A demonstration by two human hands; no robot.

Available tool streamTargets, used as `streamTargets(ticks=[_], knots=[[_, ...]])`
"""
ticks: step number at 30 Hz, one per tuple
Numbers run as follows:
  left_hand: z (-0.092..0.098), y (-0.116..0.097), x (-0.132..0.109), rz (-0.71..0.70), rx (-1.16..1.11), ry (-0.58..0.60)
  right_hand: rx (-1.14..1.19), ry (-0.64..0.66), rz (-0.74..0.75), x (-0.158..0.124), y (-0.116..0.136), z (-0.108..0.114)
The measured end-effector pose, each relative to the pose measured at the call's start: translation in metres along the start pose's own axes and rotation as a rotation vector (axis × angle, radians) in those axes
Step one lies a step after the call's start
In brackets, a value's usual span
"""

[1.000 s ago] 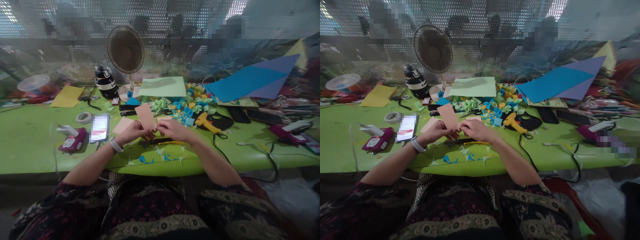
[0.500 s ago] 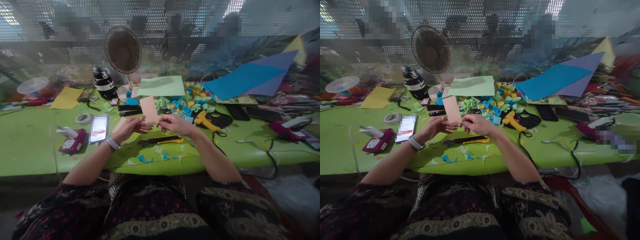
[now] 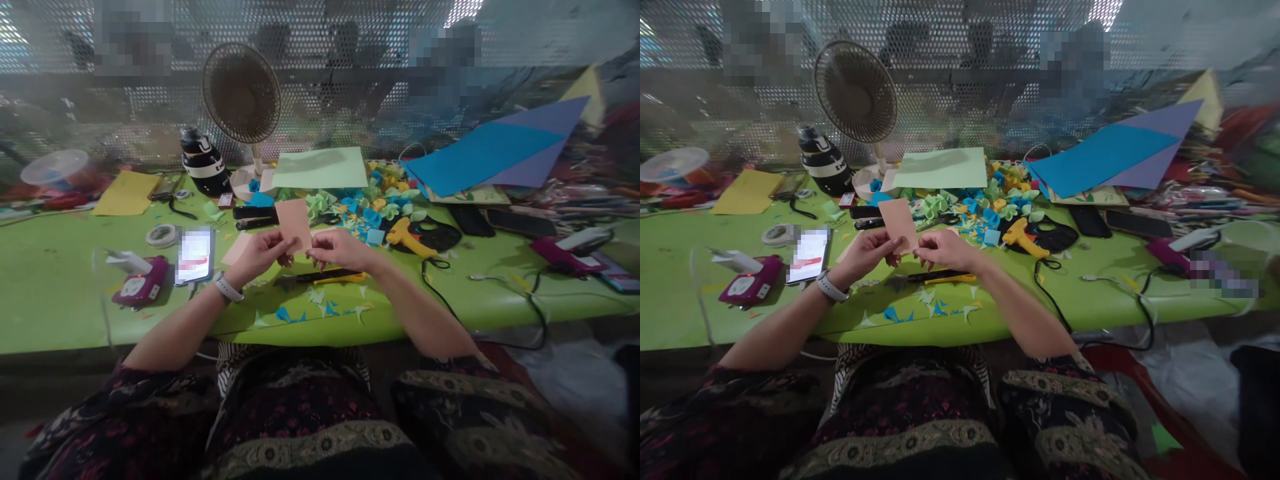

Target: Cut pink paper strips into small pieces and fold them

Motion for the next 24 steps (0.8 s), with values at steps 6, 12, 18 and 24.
streamTargets(ticks=[6,12,18,24], knots=[[0.008,0.003,0.004,0.009,-0.061,-0.061,-0.043,-0.138,0.018,-0.002,0.000,0.020],[0.002,0.006,0.004,-0.023,-0.108,-0.022,-0.249,-0.021,0.079,0.001,0.006,-0.005],[0.019,0.020,0.015,0.039,-0.381,-0.141,-0.569,0.169,0.066,-0.007,0.006,0.002],[0.028,0.027,0.021,0.096,-0.647,-0.188,-0.915,0.545,-0.044,-0.022,-0.004,-0.008]])
Point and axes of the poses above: each hand's wrist, its own x-axis towards the middle knuckle, its own z-axis out of the back of the hand, y = z × x, the point moved 6 cm from there along x, towards the middle knuckle, and after that the axes turned 11 degrees about z, right-handed, at the moved point
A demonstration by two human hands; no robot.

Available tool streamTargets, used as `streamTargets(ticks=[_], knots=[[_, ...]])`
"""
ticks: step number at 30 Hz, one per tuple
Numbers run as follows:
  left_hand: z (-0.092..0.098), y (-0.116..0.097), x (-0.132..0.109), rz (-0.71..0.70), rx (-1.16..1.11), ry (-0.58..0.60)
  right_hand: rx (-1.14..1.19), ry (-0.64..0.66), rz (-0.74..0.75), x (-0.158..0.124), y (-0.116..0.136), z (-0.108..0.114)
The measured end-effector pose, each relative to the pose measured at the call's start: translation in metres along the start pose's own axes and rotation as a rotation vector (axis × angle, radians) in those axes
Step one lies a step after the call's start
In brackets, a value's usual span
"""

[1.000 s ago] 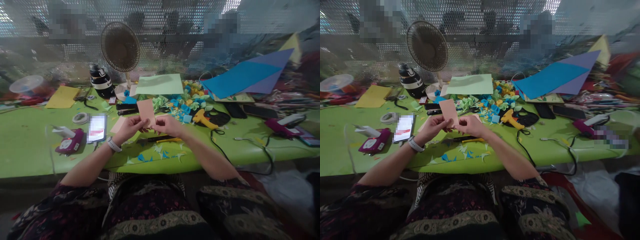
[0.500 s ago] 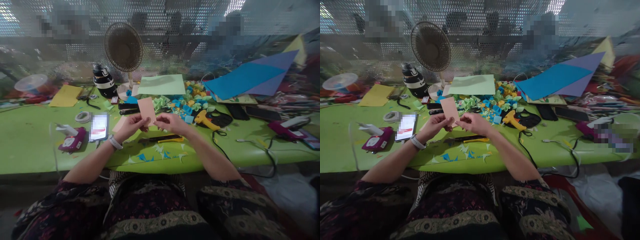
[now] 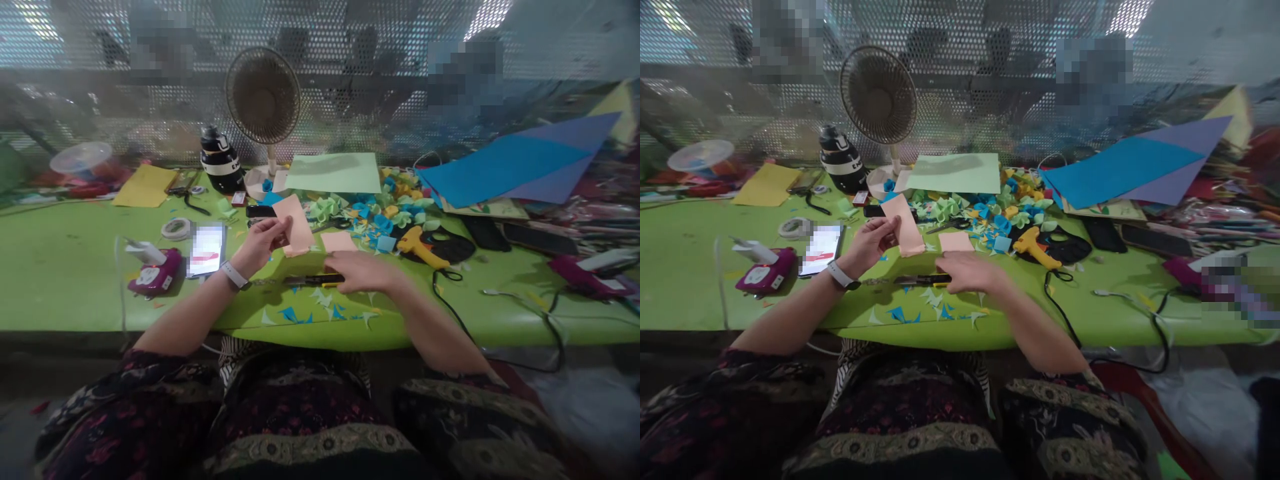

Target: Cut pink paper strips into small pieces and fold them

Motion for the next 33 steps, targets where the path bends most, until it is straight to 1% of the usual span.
streamTargets(ticks=[2,4,6,8,9,10,12,14,15,17,21,25,33], knots=[[0.002,0.000,0.001,0.011,-0.046,-0.015,-0.026,0.002,-0.014,0.003,0.003,-0.002],[0.003,0.000,0.003,0.010,-0.078,-0.019,0.002,-0.018,0.004,0.004,0.006,-0.001],[0.004,-0.002,0.004,0.002,-0.095,-0.013,0.050,-0.052,0.042,0.002,0.008,0.005],[0.005,-0.003,0.006,-0.009,-0.100,-0.005,0.105,-0.119,0.093,-0.006,0.010,0.016],[0.005,-0.003,0.006,-0.016,-0.100,-0.002,0.128,-0.173,0.110,-0.012,0.010,0.024],[0.006,-0.003,0.007,-0.023,-0.101,0.003,0.141,-0.255,0.114,-0.019,0.009,0.033],[0.007,-0.004,0.008,-0.042,-0.106,0.004,0.109,-0.447,0.076,-0.035,0.004,0.052],[0.008,-0.003,0.009,-0.055,-0.114,0.003,-0.030,-0.615,-0.024,-0.051,-0.005,0.065],[0.008,-0.003,0.009,-0.060,-0.116,0.004,-0.111,-0.678,-0.076,-0.058,-0.010,0.069],[0.009,-0.002,0.009,-0.066,-0.113,0.009,-0.238,-0.747,-0.145,-0.066,-0.020,0.072],[0.010,-0.002,0.009,-0.069,-0.100,0.002,-0.317,-0.769,-0.163,-0.065,-0.030,0.069],[0.010,-0.001,0.008,-0.049,-0.102,-0.031,-0.316,-0.787,-0.147,-0.062,-0.027,0.067],[0.008,-0.002,0.007,-0.053,-0.109,-0.027,-0.327,-0.795,-0.142,-0.060,-0.025,0.067]])
Point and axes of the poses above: each hand's wrist, its own x-axis towards the middle knuckle, its own z-axis out of the back of the hand, y = z × x, the point moved 6 cm from there along x, towards the middle knuckle, and after that the axes turned 11 degrees about z, right-handed, at the moved point
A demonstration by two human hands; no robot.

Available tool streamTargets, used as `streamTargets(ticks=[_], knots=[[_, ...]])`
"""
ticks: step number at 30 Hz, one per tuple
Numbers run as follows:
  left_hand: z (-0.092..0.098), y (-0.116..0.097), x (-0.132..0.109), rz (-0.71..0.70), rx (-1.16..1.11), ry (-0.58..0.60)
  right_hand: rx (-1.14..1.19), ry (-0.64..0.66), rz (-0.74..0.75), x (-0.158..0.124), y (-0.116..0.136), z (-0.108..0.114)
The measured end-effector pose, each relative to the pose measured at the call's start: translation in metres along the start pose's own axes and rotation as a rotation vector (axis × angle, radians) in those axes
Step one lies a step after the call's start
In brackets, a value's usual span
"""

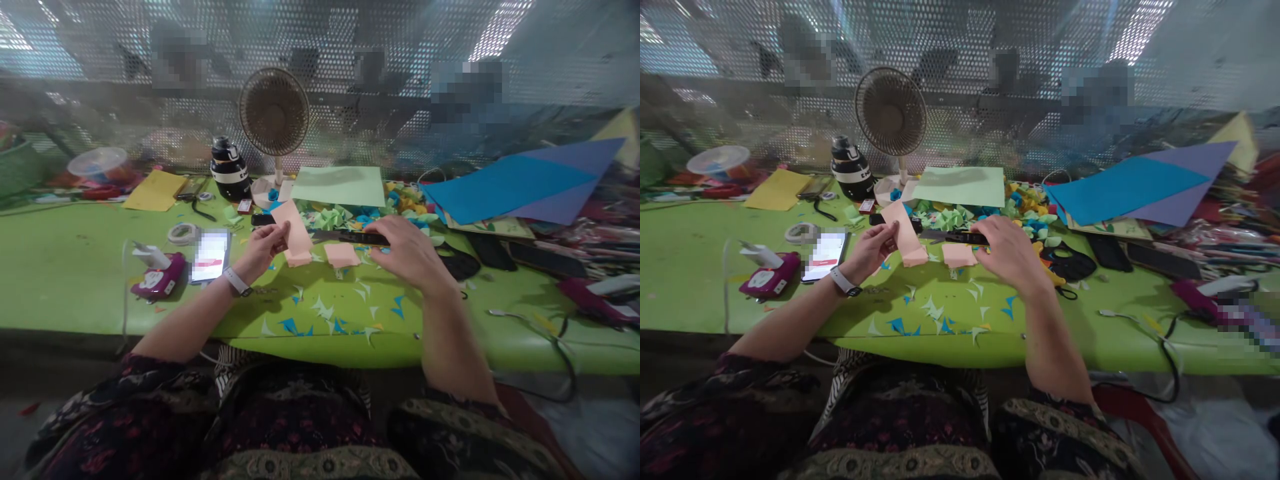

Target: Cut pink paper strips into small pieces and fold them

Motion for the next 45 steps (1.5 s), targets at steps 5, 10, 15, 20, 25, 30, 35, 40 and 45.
streamTargets(ticks=[5,10,15,20,25,30,35,40,45], knots=[[0.000,0.000,0.000,-0.009,0.013,0.023,0.012,-0.007,0.013,0.001,0.002,0.000],[0.000,0.000,0.000,-0.006,0.014,0.012,0.027,0.001,0.009,0.002,0.004,0.000],[0.002,0.002,0.002,0.002,0.010,0.021,0.005,0.003,-0.001,0.001,0.002,0.000],[0.003,0.003,0.003,-0.011,0.042,0.046,0.008,0.033,0.030,0.003,0.006,-0.005],[-0.001,0.003,-0.002,0.000,0.074,0.040,0.005,0.062,0.038,0.008,0.016,-0.015],[-0.002,0.002,-0.004,-0.020,0.116,0.010,0.032,0.067,0.052,0.012,0.025,-0.021],[0.001,0.000,-0.003,-0.103,0.175,-0.044,0.056,0.073,0.073,0.011,0.025,-0.017],[0.000,-0.005,-0.008,-0.183,0.181,-0.114,0.069,0.077,0.062,0.010,0.026,-0.018],[-0.003,-0.009,-0.012,-0.247,0.209,-0.143,0.107,0.107,0.029,0.010,0.027,-0.020]])
Point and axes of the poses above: each hand's wrist, its own x-axis towards the middle knuckle, its own z-axis out of the back of the hand, y = z × x, the point moved 6 cm from there along x, towards the middle knuckle, and after that the axes turned 11 degrees about z, right-handed, at the moved point
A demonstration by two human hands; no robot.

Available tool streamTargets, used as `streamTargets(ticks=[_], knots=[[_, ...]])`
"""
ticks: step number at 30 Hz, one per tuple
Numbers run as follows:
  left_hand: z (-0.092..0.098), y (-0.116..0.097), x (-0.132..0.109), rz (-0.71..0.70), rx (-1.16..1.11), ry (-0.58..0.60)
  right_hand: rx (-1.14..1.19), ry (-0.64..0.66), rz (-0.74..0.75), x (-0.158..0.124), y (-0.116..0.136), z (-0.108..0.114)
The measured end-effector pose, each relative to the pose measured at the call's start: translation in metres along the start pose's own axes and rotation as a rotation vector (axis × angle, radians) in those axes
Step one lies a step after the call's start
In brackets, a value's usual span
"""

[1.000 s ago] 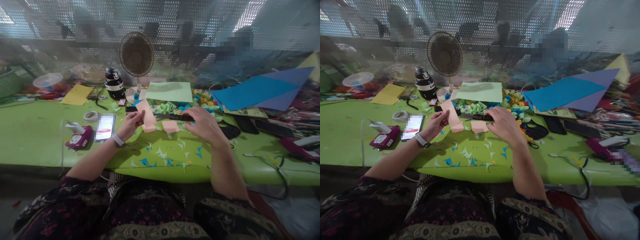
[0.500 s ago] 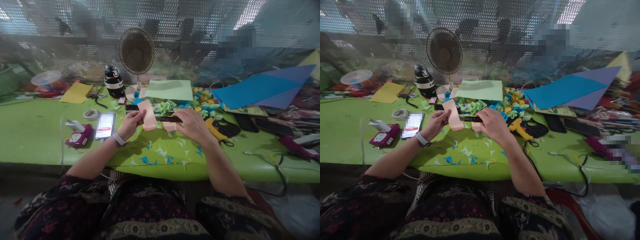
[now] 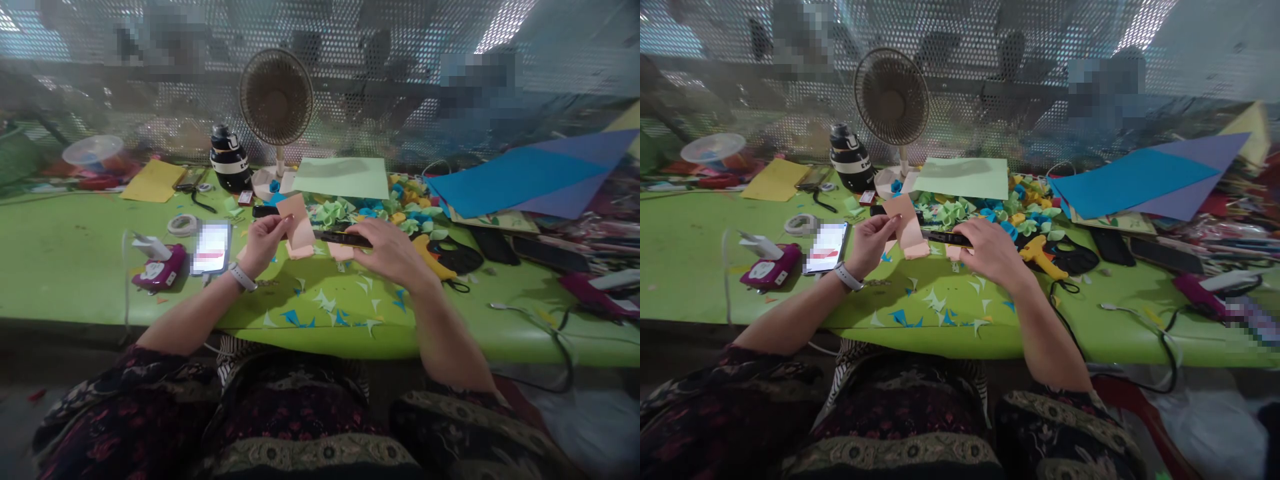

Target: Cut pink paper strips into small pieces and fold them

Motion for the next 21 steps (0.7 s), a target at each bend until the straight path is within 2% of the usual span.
streamTargets(ticks=[6,13,21], knots=[[-0.001,-0.005,-0.003,-0.064,0.045,0.007,0.028,0.035,0.012,0.000,-0.001,-0.001],[-0.003,-0.008,-0.006,-0.049,0.060,-0.010,0.050,0.027,0.039,0.003,0.001,-0.010],[0.006,0.005,0.003,-0.009,0.013,0.004,0.096,0.032,0.069,0.002,-0.003,-0.008]])
Point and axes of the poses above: each hand's wrist, its own x-axis towards the middle knuckle, its own z-axis out of the back of the hand, y = z × x, the point moved 6 cm from there along x, towards the middle knuckle, and after that the axes turned 11 degrees about z, right-handed, at the moved point
